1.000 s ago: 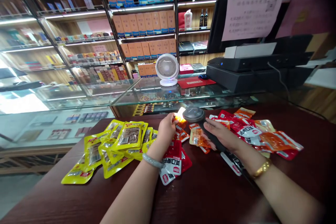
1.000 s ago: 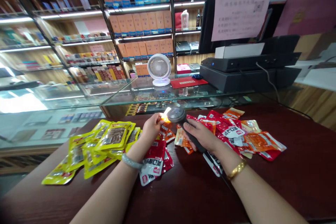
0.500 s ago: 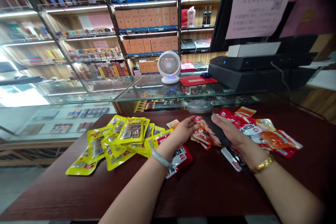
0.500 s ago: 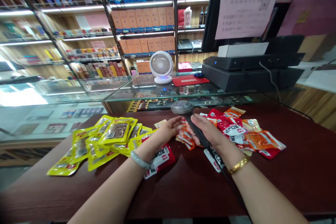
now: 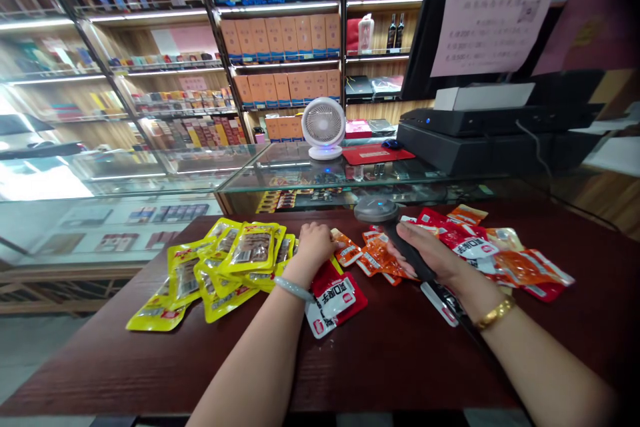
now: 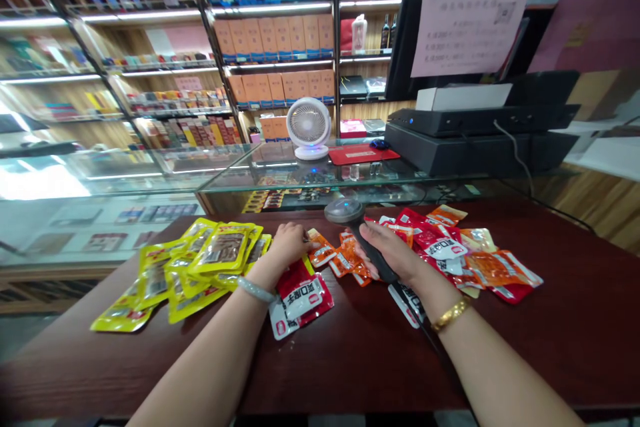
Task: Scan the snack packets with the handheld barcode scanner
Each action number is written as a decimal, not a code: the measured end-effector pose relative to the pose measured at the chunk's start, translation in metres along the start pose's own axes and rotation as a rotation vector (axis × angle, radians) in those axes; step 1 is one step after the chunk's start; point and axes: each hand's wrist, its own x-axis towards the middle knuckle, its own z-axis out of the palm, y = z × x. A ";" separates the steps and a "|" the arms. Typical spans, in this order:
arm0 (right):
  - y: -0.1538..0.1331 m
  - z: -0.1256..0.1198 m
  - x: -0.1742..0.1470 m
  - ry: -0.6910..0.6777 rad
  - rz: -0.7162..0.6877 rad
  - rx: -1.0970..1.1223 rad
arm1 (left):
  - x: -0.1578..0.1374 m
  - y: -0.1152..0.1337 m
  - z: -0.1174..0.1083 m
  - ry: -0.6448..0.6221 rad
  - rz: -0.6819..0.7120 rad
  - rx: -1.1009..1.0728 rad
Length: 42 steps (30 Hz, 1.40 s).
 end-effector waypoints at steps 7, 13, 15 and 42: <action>0.003 0.000 0.001 -0.020 -0.003 -0.034 | 0.003 -0.001 0.001 -0.014 -0.001 0.064; 0.005 -0.001 0.002 -0.021 0.021 -0.067 | -0.002 0.004 -0.004 -0.016 -0.049 -0.001; 0.005 -0.002 0.002 -0.031 0.028 -0.080 | -0.006 0.007 -0.004 0.014 -0.061 -0.018; 0.002 0.003 -0.004 -0.075 0.056 -0.121 | 0.025 0.012 0.003 0.318 -0.238 -1.755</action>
